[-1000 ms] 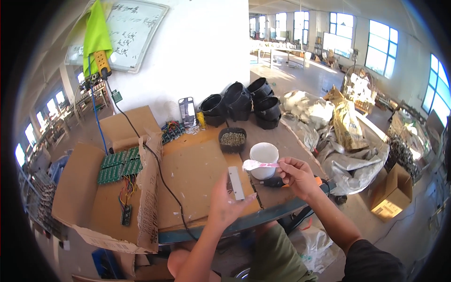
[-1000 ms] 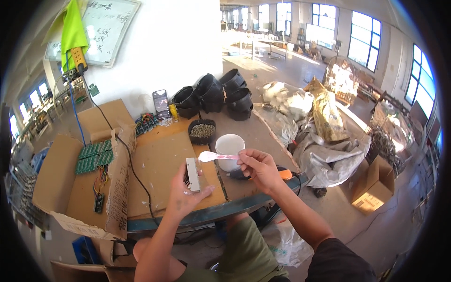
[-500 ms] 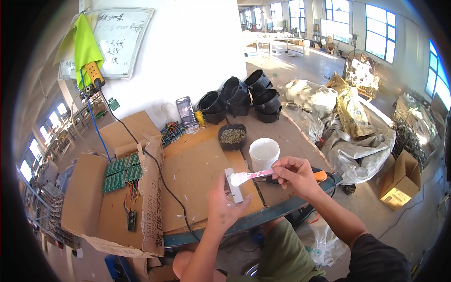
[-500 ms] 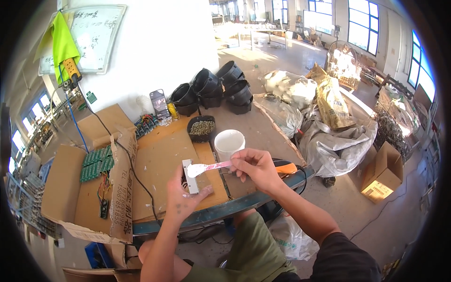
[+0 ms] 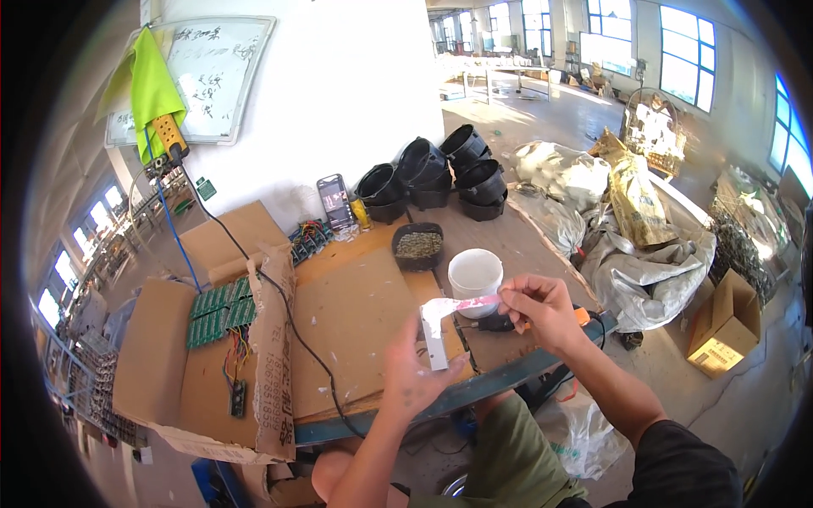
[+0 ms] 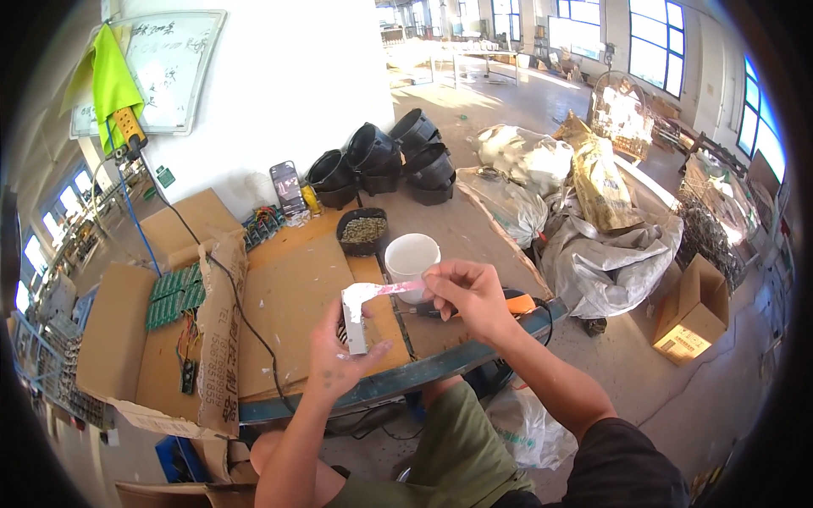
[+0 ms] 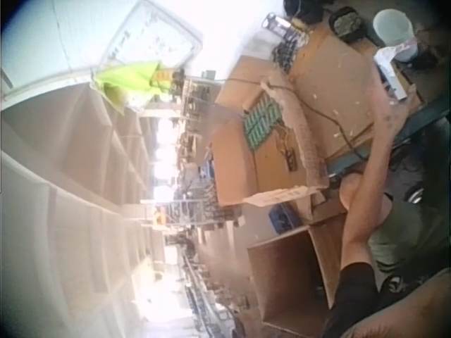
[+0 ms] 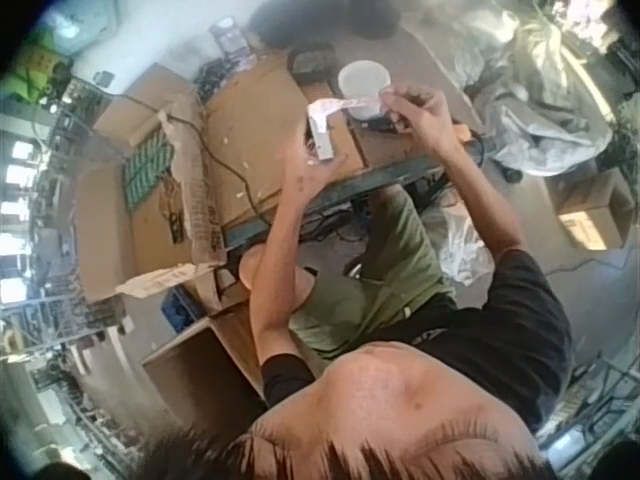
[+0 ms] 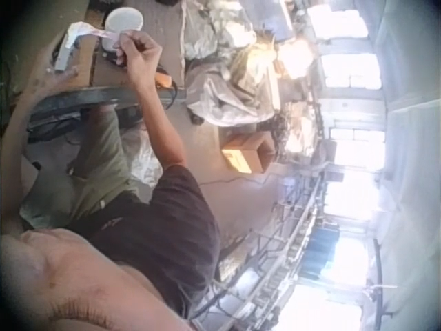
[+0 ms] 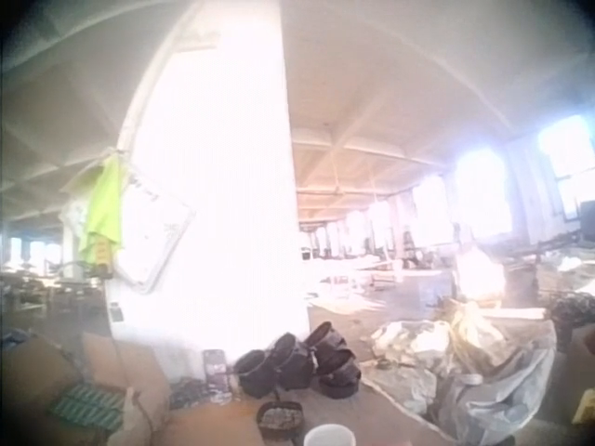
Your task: The person applies white adhesive to a circuit board using a small spatula, inserts the board into a black plastic housing, and uses an electric screwdriver to secure components.
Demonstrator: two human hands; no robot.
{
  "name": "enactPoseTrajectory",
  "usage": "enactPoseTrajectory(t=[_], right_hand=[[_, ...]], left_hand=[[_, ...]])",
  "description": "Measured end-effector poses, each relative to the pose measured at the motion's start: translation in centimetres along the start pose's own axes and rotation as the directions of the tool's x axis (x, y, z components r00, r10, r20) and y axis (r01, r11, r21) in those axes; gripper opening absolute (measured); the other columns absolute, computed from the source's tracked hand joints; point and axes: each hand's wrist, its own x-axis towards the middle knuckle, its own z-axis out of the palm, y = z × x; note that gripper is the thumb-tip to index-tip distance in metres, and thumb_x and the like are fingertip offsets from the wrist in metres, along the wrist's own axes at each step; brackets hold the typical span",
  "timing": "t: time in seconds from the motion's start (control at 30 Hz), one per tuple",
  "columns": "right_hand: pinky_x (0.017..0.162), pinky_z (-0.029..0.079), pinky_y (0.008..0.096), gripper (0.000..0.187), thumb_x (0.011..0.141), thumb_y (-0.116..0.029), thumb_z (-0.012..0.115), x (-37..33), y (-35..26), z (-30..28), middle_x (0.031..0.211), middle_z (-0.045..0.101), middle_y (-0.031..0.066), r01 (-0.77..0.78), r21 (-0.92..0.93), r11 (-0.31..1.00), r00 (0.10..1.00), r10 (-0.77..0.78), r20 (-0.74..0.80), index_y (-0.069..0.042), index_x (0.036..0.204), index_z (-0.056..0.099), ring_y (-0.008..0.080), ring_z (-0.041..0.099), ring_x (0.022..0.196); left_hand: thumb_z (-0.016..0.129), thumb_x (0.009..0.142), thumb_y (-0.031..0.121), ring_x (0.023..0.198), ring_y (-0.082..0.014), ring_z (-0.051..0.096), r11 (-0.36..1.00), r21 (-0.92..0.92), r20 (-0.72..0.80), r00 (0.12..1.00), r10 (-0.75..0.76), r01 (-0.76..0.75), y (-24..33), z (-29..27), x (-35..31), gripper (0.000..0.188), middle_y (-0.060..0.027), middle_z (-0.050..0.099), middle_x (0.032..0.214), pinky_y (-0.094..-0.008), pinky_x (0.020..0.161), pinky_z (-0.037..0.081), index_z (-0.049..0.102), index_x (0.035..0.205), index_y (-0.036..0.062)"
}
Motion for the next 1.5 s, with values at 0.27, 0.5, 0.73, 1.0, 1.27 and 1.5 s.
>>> enactPoseTrajectory(t=[0.27,0.5,0.73,1.0,1.27,1.5], right_hand=[[0.050,0.045,0.0197,0.013,0.093,-0.009,0.067,-3.2,0.7,0.7,0.078,0.069,0.0044,-0.047,0.078,0.996,0.999,0.047,-0.001,0.001,0.099,0.069,0.0049,0.057,0.060],[0.047,0.045,0.0204,0.009,0.093,-0.005,0.065,-4.0,-0.5,1.3,0.078,0.069,0.0053,0.036,-0.025,0.999,0.999,-0.036,-0.001,0.002,0.099,0.068,0.0063,0.057,0.057],[0.046,0.044,0.0210,0.009,0.094,-0.004,0.064,-3.6,-0.2,1.5,0.077,0.068,0.0062,0.059,-0.037,0.998,0.998,-0.060,-0.002,0.002,0.098,0.068,0.0069,0.056,0.056],[0.048,0.041,0.0205,0.010,0.092,-0.006,0.067,-2.9,-0.1,2.2,0.076,0.069,0.0053,0.055,0.073,0.996,0.998,-0.054,-0.027,0.001,0.098,0.070,0.0057,0.055,0.059],[0.047,0.042,0.0203,0.009,0.092,-0.005,0.067,-3.0,-0.8,2.6,0.076,0.069,0.0056,0.038,0.048,0.998,0.999,-0.037,-0.021,0.001,0.098,0.070,0.0056,0.055,0.058],[0.047,0.038,0.0199,0.017,0.096,-0.013,0.065,-3.4,-1.9,2.3,0.076,0.068,0.0036,-0.032,0.173,0.984,0.999,0.036,-0.016,0.001,0.102,0.071,0.0055,0.053,0.059]], left_hand=[[0.087,0.069,0.011,0.100,-0.0248,0.066,0.997,-0.027,-0.074,0.995,0.072,-0.074,-0.4,0.7,-0.1,0.069,-0.0155,0.064,0.106,-0.0374,0.088,0.054,0.047,0.124,-0.0024],[0.082,0.070,-0.001,0.099,-0.0145,0.060,0.985,-0.169,-0.070,0.998,0.007,-0.019,-0.5,0.5,-0.4,0.074,-0.0066,0.056,0.107,-0.0287,0.085,0.051,0.045,0.134,-0.0017],[0.085,0.068,-0.001,0.101,-0.0146,0.060,0.987,-0.155,-0.090,0.995,0.032,-0.046,-0.8,0.1,-0.5,0.077,-0.0059,0.056,0.108,-0.0295,0.087,0.051,0.044,0.134,-0.0020],[0.090,0.066,0.005,0.107,-0.0136,0.057,0.977,-0.214,-0.058,0.998,0.003,-0.015,-0.3,-0.4,-0.6,0.082,-0.0090,0.059,0.116,-0.0303,0.092,0.049,0.044,0.134,-0.0033],[0.092,0.064,0.007,0.100,-0.0116,0.056,0.990,-0.135,-0.090,0.995,0.032,-0.044,-0.1,-0.5,-0.7,0.084,-0.0070,0.062,0.109,-0.0296,0.088,0.050,0.045,0.133,-0.0043],[0.088,0.068,0.012,0.091,-0.0140,0.057,0.821,-0.566,0.086,0.996,-0.028,0.072,0.6,-0.8,-1.0,0.076,-0.0090,0.063,0.109,-0.0275,0.083,0.049,0.051,0.132,-0.0038]])
